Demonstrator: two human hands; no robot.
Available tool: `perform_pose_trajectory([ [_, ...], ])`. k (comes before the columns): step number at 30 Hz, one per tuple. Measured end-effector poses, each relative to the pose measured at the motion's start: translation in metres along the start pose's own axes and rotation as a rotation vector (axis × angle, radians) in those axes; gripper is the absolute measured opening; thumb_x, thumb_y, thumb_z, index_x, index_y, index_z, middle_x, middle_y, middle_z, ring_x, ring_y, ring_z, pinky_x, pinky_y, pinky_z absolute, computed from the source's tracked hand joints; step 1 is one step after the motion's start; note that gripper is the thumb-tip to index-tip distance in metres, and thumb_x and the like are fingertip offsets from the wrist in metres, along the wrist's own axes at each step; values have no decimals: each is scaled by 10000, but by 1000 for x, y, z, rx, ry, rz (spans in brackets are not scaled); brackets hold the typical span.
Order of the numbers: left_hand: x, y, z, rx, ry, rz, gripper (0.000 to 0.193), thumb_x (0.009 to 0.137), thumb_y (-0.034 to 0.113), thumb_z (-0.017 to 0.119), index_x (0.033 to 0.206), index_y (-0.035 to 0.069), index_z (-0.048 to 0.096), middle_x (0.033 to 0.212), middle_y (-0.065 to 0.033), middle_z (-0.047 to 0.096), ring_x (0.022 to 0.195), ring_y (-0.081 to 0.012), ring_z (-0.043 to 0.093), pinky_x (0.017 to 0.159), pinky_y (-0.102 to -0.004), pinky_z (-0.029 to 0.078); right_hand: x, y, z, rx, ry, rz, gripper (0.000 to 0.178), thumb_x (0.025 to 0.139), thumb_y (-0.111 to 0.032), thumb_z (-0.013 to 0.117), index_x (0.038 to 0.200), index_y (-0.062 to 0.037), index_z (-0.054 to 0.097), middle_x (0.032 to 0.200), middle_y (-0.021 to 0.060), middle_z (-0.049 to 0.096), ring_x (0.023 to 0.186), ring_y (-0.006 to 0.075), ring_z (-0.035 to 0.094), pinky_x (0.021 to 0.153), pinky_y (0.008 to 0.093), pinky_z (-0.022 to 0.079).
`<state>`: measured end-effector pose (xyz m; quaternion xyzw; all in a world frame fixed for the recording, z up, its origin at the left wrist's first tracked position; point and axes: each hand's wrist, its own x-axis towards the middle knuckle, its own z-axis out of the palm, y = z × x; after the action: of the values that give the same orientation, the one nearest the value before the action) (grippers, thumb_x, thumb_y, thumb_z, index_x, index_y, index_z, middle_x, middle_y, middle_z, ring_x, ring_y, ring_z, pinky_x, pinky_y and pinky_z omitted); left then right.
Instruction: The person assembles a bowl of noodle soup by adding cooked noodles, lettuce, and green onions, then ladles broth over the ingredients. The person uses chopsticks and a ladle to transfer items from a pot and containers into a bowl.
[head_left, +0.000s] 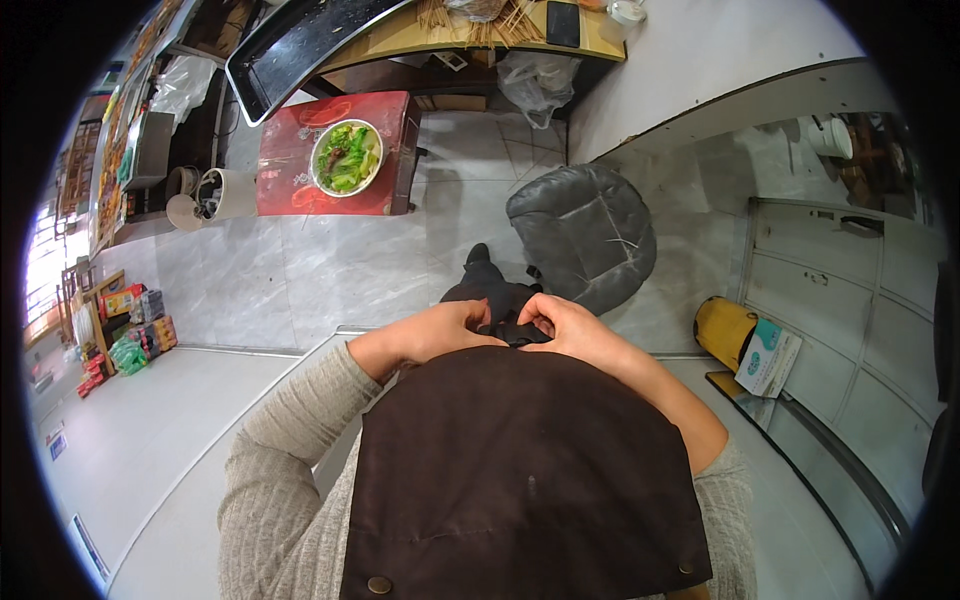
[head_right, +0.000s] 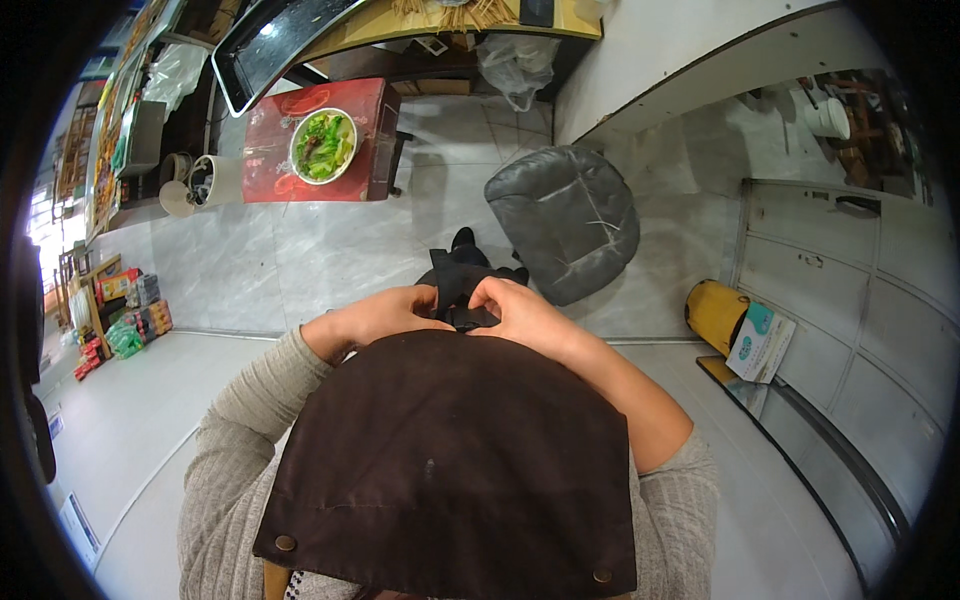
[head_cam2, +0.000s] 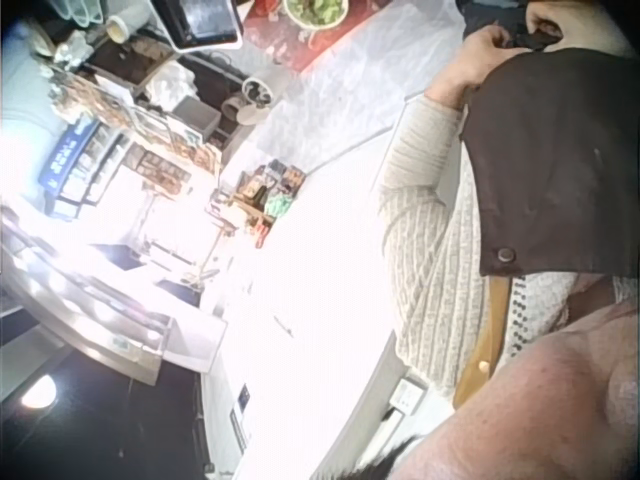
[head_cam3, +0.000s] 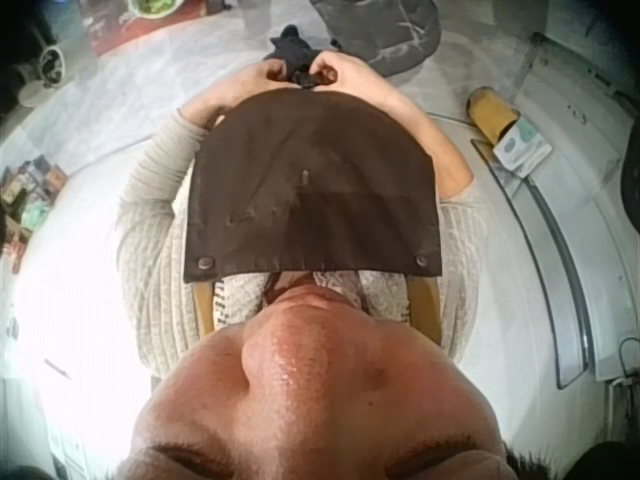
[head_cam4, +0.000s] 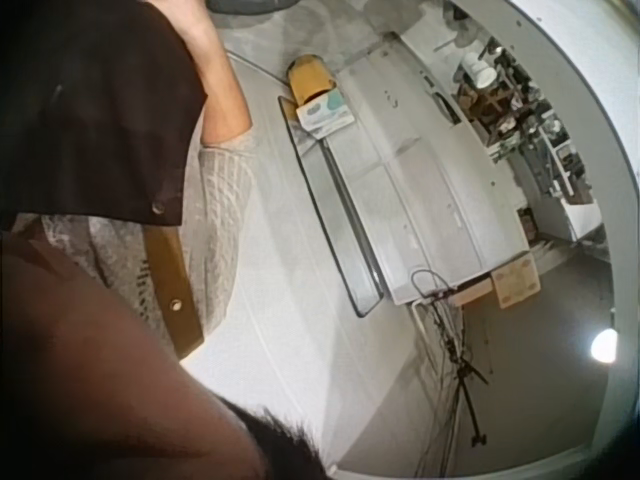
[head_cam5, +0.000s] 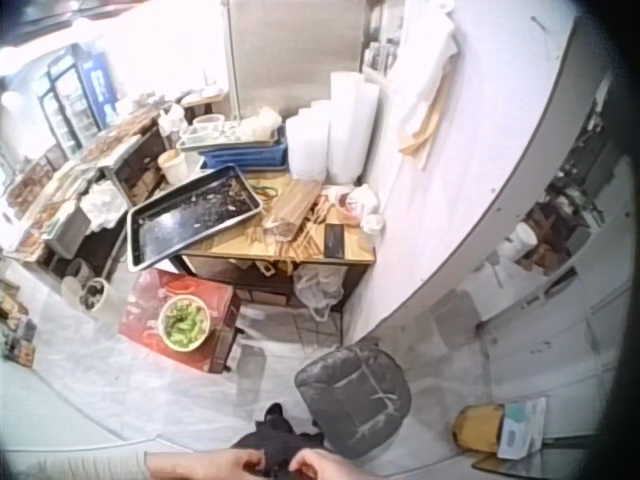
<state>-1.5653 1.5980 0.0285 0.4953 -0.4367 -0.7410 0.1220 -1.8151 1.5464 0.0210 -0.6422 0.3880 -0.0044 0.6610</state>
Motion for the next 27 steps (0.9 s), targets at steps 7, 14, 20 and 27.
perform_pose_trajectory([
  [7,-5,0,-4,231,-42,-41,294,960,239,741,1084,-1,626,954,16,640,881,-59,562,764,-250,480,10,16,-4,148,-81,91,426,812,-241,866,1088,-12,637,997,46,669,922,128,612,854,303,515],
  [14,-8,-31,6,-208,30,-91,389,909,256,792,1133,-16,628,938,9,651,823,-55,585,701,-229,484,-1,26,-5,296,-55,155,420,833,-208,861,1109,3,626,1004,41,666,915,114,616,836,288,526],
  [20,-5,-39,20,-466,106,-51,334,919,188,789,1134,-17,638,972,-3,686,795,-40,626,660,-206,509,-4,22,-4,373,-46,200,366,874,-126,820,1141,2,603,1015,21,636,928,85,600,836,248,518],
  [27,-6,-38,31,-555,151,-27,329,934,164,771,1145,-46,631,992,-37,699,840,-70,653,729,-222,544,-4,7,-5,427,-153,184,404,894,-96,794,1240,4,609,1007,-5,609,909,67,580,846,230,497],
])
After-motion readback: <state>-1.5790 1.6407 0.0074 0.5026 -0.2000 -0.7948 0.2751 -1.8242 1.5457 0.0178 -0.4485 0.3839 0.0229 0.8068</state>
